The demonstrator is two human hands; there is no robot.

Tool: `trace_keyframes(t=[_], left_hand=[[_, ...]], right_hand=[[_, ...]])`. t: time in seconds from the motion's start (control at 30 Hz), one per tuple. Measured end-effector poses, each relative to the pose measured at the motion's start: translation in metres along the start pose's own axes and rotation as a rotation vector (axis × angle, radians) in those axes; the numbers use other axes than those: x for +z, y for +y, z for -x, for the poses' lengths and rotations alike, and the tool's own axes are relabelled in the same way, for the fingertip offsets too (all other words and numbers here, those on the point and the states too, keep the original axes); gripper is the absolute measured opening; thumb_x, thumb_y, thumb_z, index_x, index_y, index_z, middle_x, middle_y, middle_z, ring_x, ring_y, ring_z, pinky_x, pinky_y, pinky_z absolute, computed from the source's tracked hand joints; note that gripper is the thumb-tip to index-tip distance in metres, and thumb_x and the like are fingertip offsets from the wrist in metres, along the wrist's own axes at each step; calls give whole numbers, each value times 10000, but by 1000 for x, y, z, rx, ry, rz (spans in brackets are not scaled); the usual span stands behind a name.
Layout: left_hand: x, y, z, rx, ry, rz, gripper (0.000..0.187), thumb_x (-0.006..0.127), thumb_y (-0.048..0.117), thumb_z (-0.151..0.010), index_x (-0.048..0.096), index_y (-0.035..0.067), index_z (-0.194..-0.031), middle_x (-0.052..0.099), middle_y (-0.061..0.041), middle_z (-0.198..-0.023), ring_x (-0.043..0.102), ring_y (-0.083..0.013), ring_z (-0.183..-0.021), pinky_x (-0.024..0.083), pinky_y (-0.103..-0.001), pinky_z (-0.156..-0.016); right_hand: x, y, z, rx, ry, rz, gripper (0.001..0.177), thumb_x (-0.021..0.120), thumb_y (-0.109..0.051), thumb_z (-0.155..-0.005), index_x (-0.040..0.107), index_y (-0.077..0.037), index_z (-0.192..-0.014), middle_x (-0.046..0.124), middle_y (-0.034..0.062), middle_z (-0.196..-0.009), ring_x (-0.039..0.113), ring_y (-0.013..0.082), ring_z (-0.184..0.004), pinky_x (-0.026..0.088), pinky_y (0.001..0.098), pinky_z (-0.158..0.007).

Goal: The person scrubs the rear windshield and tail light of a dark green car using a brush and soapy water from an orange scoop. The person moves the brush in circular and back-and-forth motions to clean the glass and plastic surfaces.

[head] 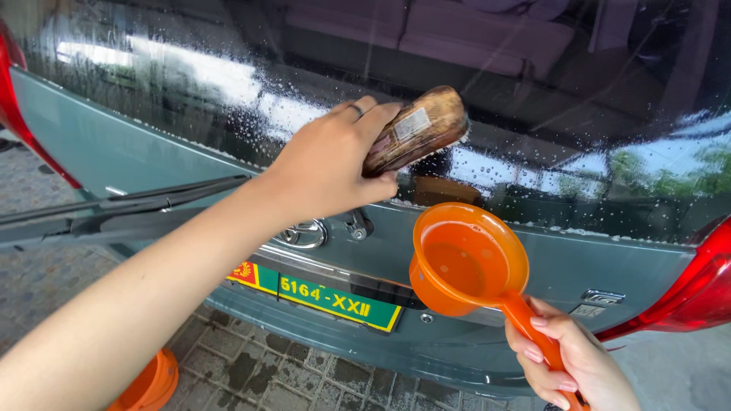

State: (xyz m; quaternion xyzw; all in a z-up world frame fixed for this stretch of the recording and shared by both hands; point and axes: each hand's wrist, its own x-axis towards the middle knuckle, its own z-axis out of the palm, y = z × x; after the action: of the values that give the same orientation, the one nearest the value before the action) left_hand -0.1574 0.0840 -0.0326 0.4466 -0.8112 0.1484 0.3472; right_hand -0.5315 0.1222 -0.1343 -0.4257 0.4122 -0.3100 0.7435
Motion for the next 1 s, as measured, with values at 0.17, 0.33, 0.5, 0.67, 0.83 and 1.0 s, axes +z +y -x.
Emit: trace_keyframes(t=[0.17,0.33,0.5,0.67,0.83,1.0], left_hand=[[9,30,52,-239,5,464,762,716,256,-828,474,-35,-1489,684,-152,-1193,725,-279,-987,595,-371,-834],[31,58,111,-637,5,929,756,579,176,-854,393,35,-1573,627,-110,-1306,636,-227,-1055,522,-363,-902],[69,77,171,-827,296,1436,705,473,205,-868,410,-23,-1532,586,-115,-1457,556,-186,-1321,375,-353,-1140],[93,105,216,-995,337,1544,736,430,352,-844,437,17,-1499,670,-160,-1308,637,-225,-1198,472,-382,-1045],[129,135,241,-967,471,1669,692,406,395,-906,461,-25,-1453,671,-196,-1188,677,-264,-943,550,-416,-814],[147,167,231,-1046,511,1680,674,400,388,-888,453,66,-1477,692,-175,-1214,669,-258,-883,537,-396,-750]], right_hand=[[-5,5,0,27,16,18,490,371,-266,-930,501,-23,-1336,445,56,-626,258,79,-245,308,262,-203],[-11,17,-1,59,32,39,481,379,-283,-955,534,17,-1296,429,59,-616,258,76,-253,291,263,-213],[-16,32,-3,71,-58,30,476,369,-265,-941,525,20,-1289,450,66,-628,255,80,-257,299,271,-224],[-21,53,-5,83,-87,0,475,369,-285,-946,535,-4,-1290,446,69,-610,257,87,-259,300,268,-236],[-27,84,-9,15,-162,-37,455,369,-254,-930,526,6,-1268,464,80,-618,288,104,-263,328,283,-246],[-28,111,-11,-23,-115,-53,416,369,-247,-926,518,-6,-1230,477,91,-626,307,118,-268,328,295,-243]])
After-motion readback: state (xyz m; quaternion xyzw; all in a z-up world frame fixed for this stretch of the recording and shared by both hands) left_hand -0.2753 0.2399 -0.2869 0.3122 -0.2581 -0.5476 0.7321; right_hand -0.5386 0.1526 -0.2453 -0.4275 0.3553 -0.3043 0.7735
